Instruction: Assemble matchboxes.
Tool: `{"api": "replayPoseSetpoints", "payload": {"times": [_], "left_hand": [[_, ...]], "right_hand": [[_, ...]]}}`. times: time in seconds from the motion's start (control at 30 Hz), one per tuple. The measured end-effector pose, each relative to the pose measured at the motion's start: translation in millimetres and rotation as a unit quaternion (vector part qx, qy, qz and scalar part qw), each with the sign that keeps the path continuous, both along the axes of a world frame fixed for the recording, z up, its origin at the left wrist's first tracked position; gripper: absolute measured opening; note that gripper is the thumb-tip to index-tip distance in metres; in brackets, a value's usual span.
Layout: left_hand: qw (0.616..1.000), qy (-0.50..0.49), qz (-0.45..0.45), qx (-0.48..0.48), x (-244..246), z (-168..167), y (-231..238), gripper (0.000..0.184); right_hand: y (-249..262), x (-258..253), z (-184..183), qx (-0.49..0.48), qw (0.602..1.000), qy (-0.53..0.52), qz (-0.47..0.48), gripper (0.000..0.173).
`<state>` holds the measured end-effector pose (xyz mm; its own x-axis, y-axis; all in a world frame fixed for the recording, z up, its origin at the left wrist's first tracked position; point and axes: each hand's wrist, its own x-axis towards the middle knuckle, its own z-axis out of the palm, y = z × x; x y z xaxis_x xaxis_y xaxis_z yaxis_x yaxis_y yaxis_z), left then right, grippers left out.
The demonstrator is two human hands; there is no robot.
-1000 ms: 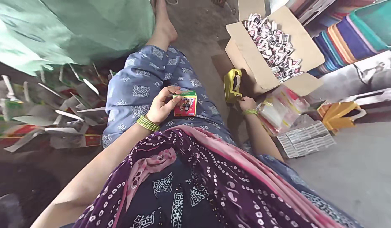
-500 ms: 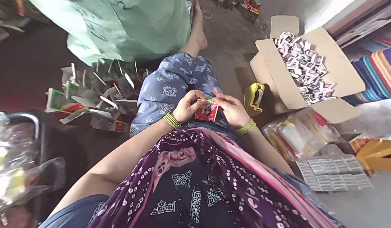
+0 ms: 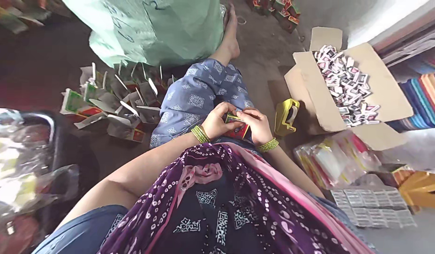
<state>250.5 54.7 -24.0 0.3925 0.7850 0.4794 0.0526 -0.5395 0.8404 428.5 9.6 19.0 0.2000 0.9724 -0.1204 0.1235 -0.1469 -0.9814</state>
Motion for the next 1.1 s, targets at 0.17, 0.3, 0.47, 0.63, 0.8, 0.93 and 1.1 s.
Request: {"api": "replayPoseSetpoints", "payload": {"times": [0.17, 0.3, 0.47, 0.63, 0.8, 0.93, 1.1], "left_hand": [[0.998, 0.036, -0.026, -0.047, -0.6, 4.4, -4.5, 0.06], [0.993, 0.018, -0.061, -0.098, -9.5, 9.0, -1.8, 0.063], [0.988, -0.003, -0.051, -0.144, -24.0, 24.9, 10.1, 0.05], [0.947, 0.135, 0.258, -0.134, -91.3, 42.5, 52.3, 0.026], [0.849, 0.298, 0.385, -0.204, -160.5, 22.8, 87.8, 0.043], [0.79, 0.416, 0.372, -0.251, -185.1, 3.0, 95.9, 0.074], [0.744, 0.473, 0.391, -0.265, -180.1, -1.7, 89.8, 0.05]], "right_hand": [[6.0, 3.0, 5.2, -0.012, 0.999, -0.028, -0.042, 0.055], [2.8, 14.9, 8.8, 0.057, 0.981, -0.139, 0.123, 0.045], [-10.7, 31.8, -0.1, 0.129, 0.952, -0.247, 0.129, 0.045], [-9.6, 76.8, -0.4, 0.081, 0.974, -0.185, -0.101, 0.057], [-6.2, 139.7, -10.8, -0.051, 0.9, -0.426, -0.079, 0.06], [17.9, 158.2, -25.7, -0.348, 0.785, -0.496, 0.128, 0.052], [99.1, 160.8, -11.1, -0.365, 0.839, -0.389, 0.107, 0.056]]}}
